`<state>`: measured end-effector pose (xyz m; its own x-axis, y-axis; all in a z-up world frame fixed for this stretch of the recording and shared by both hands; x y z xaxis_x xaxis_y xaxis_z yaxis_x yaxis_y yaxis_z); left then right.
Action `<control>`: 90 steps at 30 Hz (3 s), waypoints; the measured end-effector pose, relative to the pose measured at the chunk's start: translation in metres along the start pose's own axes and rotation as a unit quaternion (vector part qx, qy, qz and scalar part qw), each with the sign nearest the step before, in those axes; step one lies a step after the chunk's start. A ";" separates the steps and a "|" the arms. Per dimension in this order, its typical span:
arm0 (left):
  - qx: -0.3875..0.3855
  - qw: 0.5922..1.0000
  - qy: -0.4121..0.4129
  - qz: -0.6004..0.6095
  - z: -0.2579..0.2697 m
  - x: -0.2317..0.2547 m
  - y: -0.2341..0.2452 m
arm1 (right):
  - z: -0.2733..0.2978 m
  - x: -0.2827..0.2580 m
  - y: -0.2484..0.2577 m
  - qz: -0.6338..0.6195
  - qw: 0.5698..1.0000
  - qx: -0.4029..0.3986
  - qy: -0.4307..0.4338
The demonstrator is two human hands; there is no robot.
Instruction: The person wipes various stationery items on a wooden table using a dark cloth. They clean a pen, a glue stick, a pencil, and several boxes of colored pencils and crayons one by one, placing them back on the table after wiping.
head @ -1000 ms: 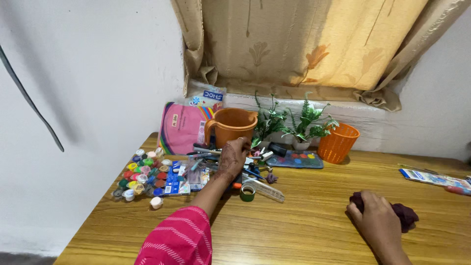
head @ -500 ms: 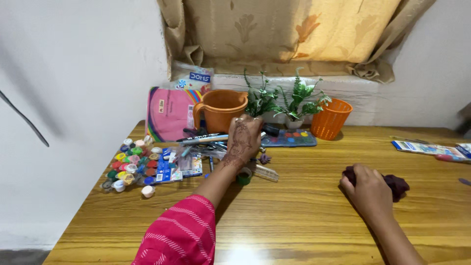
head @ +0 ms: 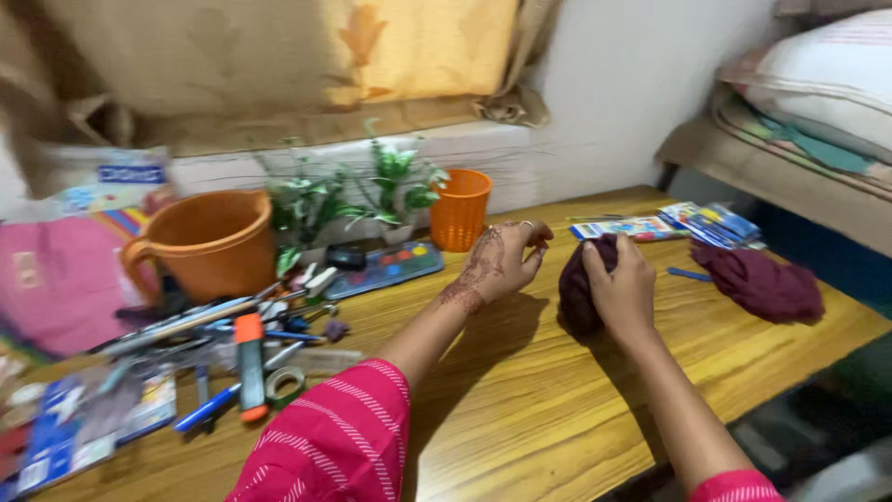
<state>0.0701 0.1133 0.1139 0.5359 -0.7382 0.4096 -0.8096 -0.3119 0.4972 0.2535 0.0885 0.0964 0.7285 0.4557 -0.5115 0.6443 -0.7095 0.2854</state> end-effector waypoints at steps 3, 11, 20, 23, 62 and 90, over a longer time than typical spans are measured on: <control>-0.001 0.997 0.038 0.067 -0.029 -0.031 -0.075 | -0.037 0.048 0.015 0.023 0.998 0.048 0.031; 0.031 0.998 0.009 0.052 -0.096 -0.129 -0.219 | -0.066 0.162 -0.032 0.073 0.991 0.078 0.085; -0.036 0.998 0.031 0.044 -0.097 -0.159 -0.247 | -0.054 0.179 -0.063 0.063 0.987 0.048 0.138; -0.012 0.994 0.065 0.092 -0.095 -0.173 -0.250 | -0.055 0.184 -0.059 0.056 0.991 0.048 0.113; -0.105 0.985 0.095 -0.095 -0.096 -0.146 -0.250 | -0.061 0.187 -0.062 0.069 0.998 -0.007 0.008; 0.073 0.997 0.009 -0.023 0.074 -0.108 0.045 | 0.067 -0.100 -0.108 -0.052 0.956 -0.036 0.285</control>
<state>-0.0415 0.1343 0.0351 0.5766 -0.7107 0.4032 -0.8095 -0.4298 0.4000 0.0952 0.0831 0.0624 0.6548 0.7555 -0.0217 0.7198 -0.6145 0.3229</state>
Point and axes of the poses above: each hand's wrist, its own z-axis away from the middle knuckle, its own y-axis out of the back of the hand, x = y × z, the point moved 8 cm from there along -z, towards the middle knuckle, and after that the axes turned 9 degrees about x, right-handed, at the moved point
